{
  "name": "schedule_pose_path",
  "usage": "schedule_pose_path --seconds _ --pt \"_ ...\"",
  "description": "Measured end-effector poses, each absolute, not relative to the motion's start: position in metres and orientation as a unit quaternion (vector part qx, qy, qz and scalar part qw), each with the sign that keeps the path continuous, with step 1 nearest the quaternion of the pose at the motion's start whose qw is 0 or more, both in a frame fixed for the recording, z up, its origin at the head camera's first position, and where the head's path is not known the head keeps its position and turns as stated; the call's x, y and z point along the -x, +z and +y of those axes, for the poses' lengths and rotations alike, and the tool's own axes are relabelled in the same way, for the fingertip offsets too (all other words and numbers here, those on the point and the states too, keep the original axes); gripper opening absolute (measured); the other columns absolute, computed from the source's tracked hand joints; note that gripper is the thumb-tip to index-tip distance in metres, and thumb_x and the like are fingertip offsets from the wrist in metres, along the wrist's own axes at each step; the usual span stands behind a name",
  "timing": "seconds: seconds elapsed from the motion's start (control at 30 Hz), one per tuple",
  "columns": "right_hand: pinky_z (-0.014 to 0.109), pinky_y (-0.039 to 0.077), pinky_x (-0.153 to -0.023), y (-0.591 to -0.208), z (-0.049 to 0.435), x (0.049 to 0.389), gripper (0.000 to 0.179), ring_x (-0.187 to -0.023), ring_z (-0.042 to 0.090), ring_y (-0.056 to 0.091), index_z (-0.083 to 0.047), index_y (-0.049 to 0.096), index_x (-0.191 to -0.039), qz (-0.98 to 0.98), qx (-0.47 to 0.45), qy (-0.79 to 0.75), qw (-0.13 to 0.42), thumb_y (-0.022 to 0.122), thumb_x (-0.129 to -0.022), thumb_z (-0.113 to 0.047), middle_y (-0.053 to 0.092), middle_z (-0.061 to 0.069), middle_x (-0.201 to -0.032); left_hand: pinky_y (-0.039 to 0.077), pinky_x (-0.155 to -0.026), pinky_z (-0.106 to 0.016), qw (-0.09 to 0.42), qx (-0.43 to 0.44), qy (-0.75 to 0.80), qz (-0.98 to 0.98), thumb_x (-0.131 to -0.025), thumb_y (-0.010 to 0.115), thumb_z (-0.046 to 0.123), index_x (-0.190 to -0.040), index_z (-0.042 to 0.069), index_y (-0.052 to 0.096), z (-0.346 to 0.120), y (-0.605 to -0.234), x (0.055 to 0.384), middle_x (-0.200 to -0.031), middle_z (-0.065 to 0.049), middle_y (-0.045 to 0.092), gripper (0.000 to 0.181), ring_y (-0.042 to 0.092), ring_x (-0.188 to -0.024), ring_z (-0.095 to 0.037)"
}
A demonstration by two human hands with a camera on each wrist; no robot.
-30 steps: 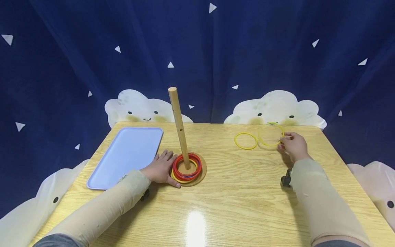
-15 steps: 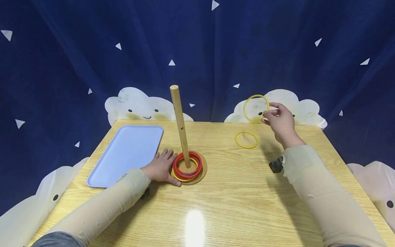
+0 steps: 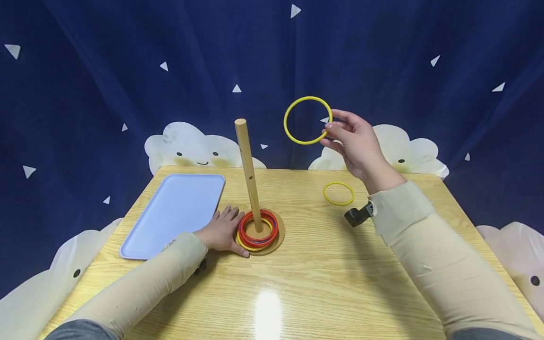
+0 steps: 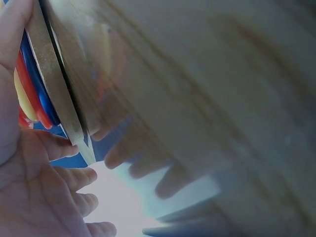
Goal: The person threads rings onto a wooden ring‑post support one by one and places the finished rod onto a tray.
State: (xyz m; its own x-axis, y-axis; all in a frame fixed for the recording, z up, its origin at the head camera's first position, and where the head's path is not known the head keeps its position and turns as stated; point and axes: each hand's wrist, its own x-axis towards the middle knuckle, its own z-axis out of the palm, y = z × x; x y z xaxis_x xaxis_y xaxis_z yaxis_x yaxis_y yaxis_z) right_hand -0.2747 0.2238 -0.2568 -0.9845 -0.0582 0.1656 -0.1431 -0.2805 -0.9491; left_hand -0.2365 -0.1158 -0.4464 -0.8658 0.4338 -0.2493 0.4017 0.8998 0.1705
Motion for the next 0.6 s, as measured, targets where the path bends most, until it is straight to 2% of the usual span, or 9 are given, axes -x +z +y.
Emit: schedule_pose_path --seconds 0.3,0.6 --pt "0.026 0.061 -0.072 -0.224 0.187 0.253 0.031 -0.084 0.017 0.068 -0.004 0.064 -0.128 -0.486 -0.107 0.866 -0.049 0.065 -0.098 0.007 0.065 0.012 -0.101 0.014 -0.121 -0.063 0.143 -0.217 0.053 0.964 -0.072 0.080 0.075 -0.163 0.004 0.028 -0.117 -0.448 0.237 -0.166 -0.024 0.024 0.127 0.013 -0.155 -0.043" --pt "0.025 0.060 -0.073 -0.233 0.158 0.247 0.022 -0.082 0.017 0.070 -0.002 0.066 -0.121 -0.498 -0.143 0.846 -0.126 0.059 -0.102 0.006 0.066 0.012 -0.095 0.013 -0.122 -0.062 0.145 -0.214 0.058 0.964 -0.072 0.080 0.075 -0.164 0.005 0.027 -0.117 -0.447 0.237 -0.166 -0.024 0.023 0.127 0.012 -0.155 -0.044"
